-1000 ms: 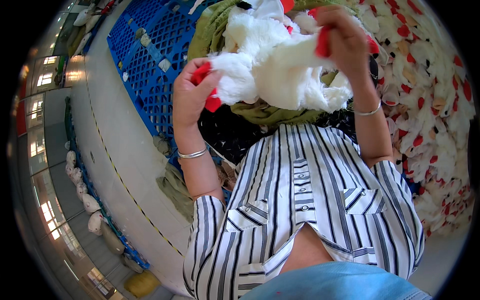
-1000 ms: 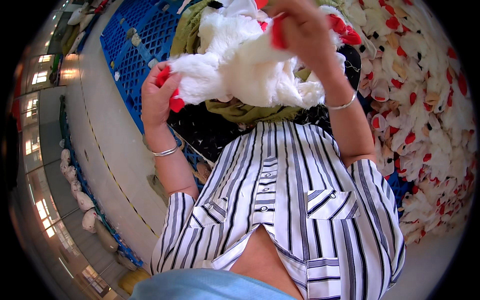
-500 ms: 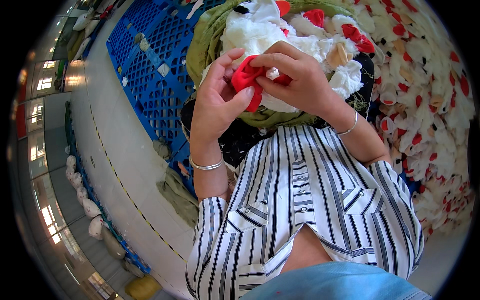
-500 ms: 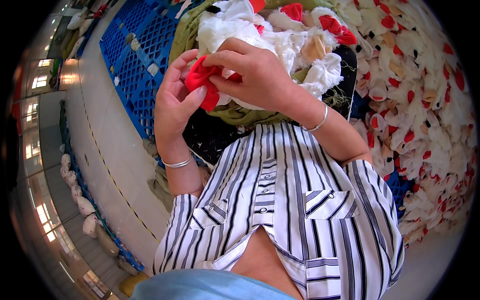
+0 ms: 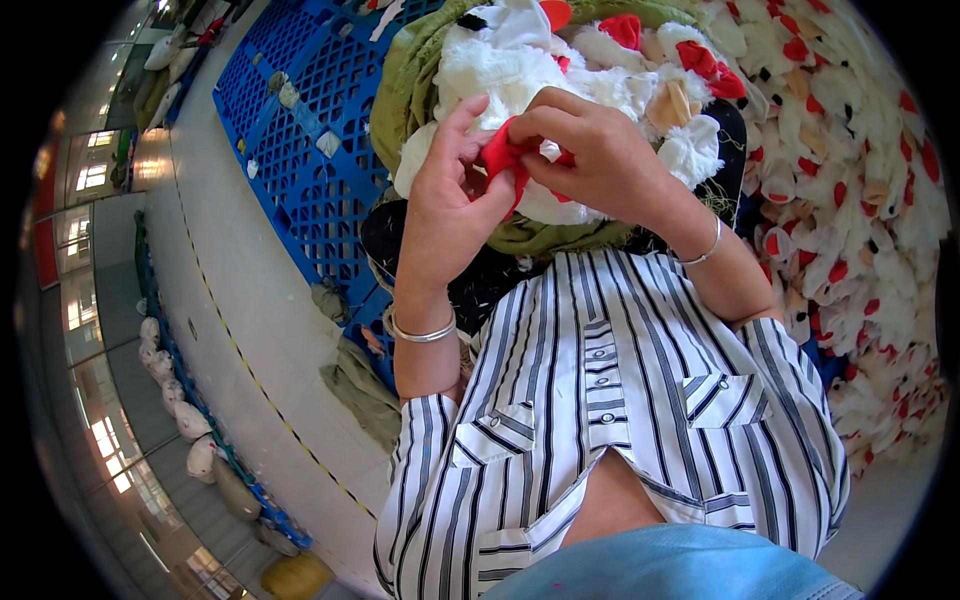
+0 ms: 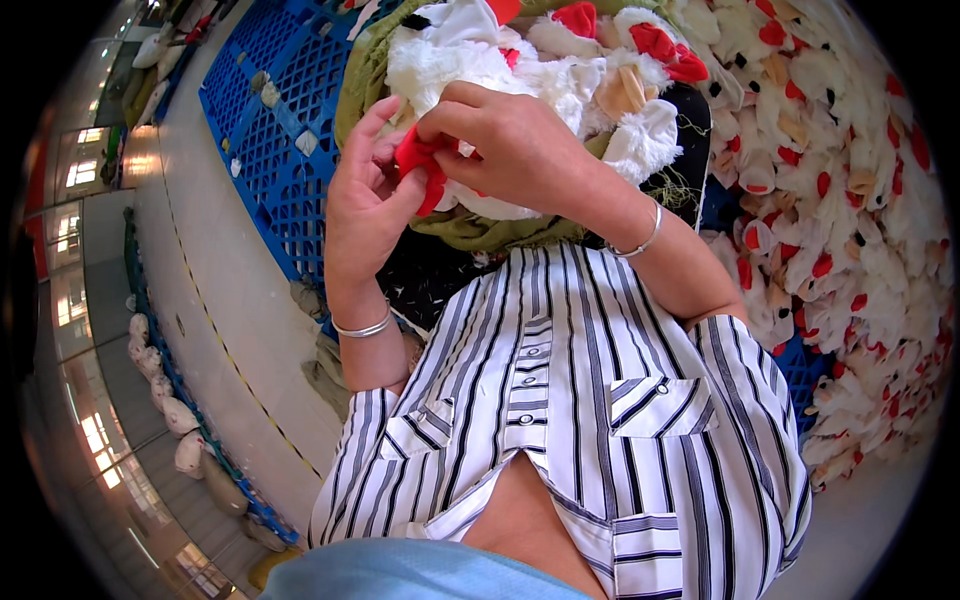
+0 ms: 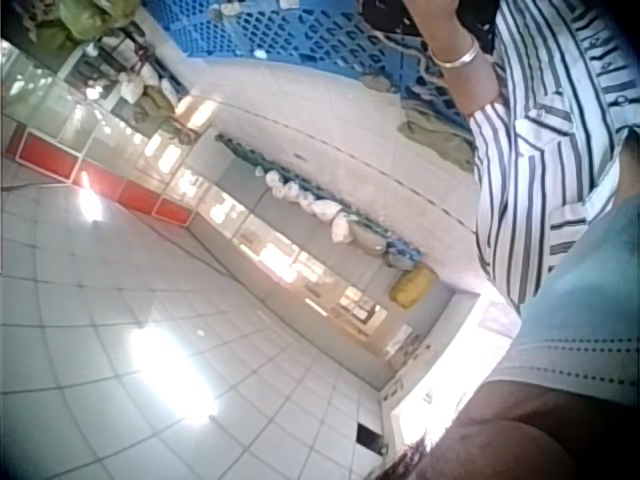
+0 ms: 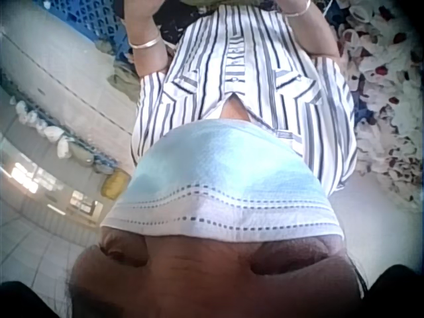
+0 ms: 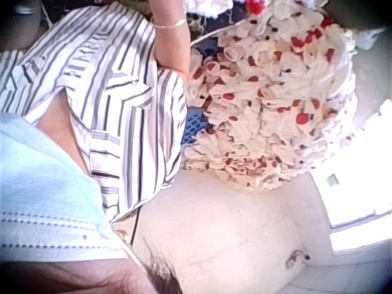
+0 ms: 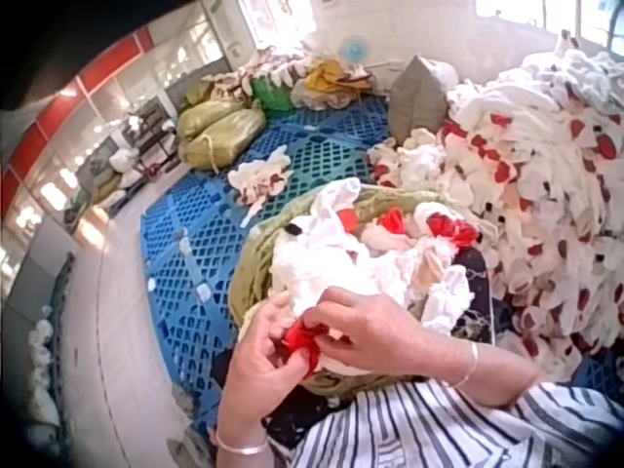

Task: The person assembles white stuffed animal toys by hand, attaching red fabric pieces to the paws and adjusting the plush bodies. The person repeatedly picks up a toy, manipulates the red fabric into the paw openings, and places the finished unit into a blue crate.

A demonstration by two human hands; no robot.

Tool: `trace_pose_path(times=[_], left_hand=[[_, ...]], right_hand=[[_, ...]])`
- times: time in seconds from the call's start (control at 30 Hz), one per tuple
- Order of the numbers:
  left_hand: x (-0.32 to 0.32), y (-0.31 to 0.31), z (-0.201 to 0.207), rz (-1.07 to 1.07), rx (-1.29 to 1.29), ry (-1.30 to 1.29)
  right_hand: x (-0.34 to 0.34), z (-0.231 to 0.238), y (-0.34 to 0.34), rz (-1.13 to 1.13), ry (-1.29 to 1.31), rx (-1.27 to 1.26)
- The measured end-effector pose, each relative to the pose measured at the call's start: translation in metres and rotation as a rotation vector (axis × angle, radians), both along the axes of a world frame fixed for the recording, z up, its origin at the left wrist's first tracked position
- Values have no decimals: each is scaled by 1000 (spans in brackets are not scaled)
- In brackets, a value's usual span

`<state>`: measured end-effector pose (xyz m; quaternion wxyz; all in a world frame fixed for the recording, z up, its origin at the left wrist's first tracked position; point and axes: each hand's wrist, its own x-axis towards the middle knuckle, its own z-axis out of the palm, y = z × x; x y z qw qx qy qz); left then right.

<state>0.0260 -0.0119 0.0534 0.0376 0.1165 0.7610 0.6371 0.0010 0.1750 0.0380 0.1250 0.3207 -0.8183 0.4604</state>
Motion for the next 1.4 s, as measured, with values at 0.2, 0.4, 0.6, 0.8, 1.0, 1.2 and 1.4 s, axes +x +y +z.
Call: trace_pose_path(times=[0.2, 0.4, 0.6, 0.8, 1.0, 1.2, 1.4], left_hand=[[-5, 2, -3, 20, -100, -57], [-15, -1, -14, 93, -56, 68], [-12, 15, -20, 36, 39, -32], [-11, 4, -19, -44, 46, -181], [-13, -1, -26, 48, 450, -171], [-8, 19, -22, 92, 274, -8], [-12, 17, -23, 51, 249, 77]], right_hand=[[-8, 0, 16, -131, 9, -161], [-8, -21, 16, -267, -146, -406], [14, -21, 0, -4, -466, -523], [8, -33, 3, -8, -554, -522], [2, -46, 6, -51, -537, -556], [4, -35, 4, -9, -549, -628], [4, -25, 16, 159, -691, -607]])
